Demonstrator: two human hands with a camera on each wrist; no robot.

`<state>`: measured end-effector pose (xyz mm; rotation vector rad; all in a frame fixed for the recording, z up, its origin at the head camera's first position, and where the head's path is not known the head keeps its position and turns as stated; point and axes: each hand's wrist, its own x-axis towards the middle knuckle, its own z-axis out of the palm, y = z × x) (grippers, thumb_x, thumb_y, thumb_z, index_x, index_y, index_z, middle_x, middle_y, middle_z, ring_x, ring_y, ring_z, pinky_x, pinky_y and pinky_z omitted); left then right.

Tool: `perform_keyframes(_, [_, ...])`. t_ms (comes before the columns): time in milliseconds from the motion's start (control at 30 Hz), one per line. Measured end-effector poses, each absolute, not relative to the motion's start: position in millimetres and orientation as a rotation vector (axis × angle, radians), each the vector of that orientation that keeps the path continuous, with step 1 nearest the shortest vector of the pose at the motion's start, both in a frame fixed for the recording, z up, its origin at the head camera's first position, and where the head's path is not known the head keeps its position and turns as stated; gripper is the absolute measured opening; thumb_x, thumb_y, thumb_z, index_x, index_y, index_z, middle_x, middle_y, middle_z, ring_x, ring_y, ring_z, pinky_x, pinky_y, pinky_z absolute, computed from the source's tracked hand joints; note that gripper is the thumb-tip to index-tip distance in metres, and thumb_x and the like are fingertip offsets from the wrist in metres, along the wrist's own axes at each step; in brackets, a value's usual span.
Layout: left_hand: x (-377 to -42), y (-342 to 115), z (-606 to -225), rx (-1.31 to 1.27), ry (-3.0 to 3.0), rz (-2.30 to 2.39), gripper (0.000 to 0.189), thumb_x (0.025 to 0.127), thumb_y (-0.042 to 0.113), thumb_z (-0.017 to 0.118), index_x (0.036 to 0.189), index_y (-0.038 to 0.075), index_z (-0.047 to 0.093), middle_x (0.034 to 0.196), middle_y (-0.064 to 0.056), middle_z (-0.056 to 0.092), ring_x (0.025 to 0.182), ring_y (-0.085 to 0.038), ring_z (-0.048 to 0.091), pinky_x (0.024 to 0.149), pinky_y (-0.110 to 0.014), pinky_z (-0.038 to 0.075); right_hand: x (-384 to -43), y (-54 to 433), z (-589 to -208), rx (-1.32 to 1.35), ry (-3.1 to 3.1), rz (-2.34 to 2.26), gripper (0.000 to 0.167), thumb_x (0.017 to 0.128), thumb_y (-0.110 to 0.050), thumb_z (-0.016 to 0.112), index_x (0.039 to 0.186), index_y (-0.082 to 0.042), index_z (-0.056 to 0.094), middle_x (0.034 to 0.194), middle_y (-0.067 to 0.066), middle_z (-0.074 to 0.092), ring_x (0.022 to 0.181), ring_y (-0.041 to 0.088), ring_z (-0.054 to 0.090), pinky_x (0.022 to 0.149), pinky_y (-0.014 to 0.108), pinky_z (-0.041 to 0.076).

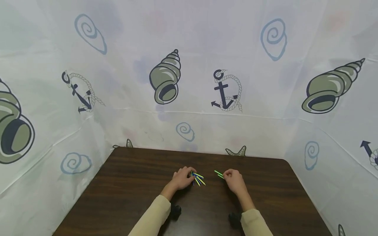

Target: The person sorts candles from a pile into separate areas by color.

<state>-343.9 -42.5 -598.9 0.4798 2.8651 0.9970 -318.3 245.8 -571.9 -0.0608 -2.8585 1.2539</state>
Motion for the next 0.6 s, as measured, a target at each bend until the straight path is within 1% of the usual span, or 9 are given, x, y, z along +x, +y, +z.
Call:
perform_keyframes(133, [-347.8, -42.4, -604.5, 0.474, 2.862, 0.991, 0.028, 0.106, 0.035, 0.06, 0.13, 0.025, 0.07, 0.097, 0.005, 0.053, 0.089, -0.017, 0.044, 0.08, -0.037, 0.027, -316.5, 251.5, -573.3, -0.083, -2.865, 1.25, 0.019, 0.105, -0.013, 0.063, 0.108, 0.001, 0.076, 0.098, 0.01, 0.073, 0.08, 0.02, 0.058, 0.07, 0.034, 0.047])
perform_keyframes(333, [-351.9, -42.5, -611.2, 0.484, 2.86, 1.007, 0.027, 0.106, 0.035, 0.062, 0.128, 0.024, 0.071, 0.095, 0.006, 0.053, 0.088, -0.018, 0.044, 0.079, -0.039, 0.028, -313.2, 259.5, -575.2, -0.083, -2.867, 1.23, 0.02, 0.104, -0.014, 0.063, 0.107, 0.002, 0.076, 0.094, 0.009, 0.07, 0.08, 0.02, 0.057, 0.07, 0.034, 0.046])
perform_keyframes(600, [-354.5, -42.2, -610.8, 0.49, 2.861, 1.005, 0.026, 0.107, 0.036, 0.062, 0.13, 0.028, 0.071, 0.095, 0.006, 0.053, 0.088, -0.018, 0.045, 0.079, -0.04, 0.028, -313.9, 266.4, -576.5, -0.066, -2.883, 1.214, 0.02, 0.104, -0.013, 0.063, 0.106, 0.002, 0.076, 0.095, 0.01, 0.071, 0.081, 0.021, 0.058, 0.071, 0.034, 0.046])
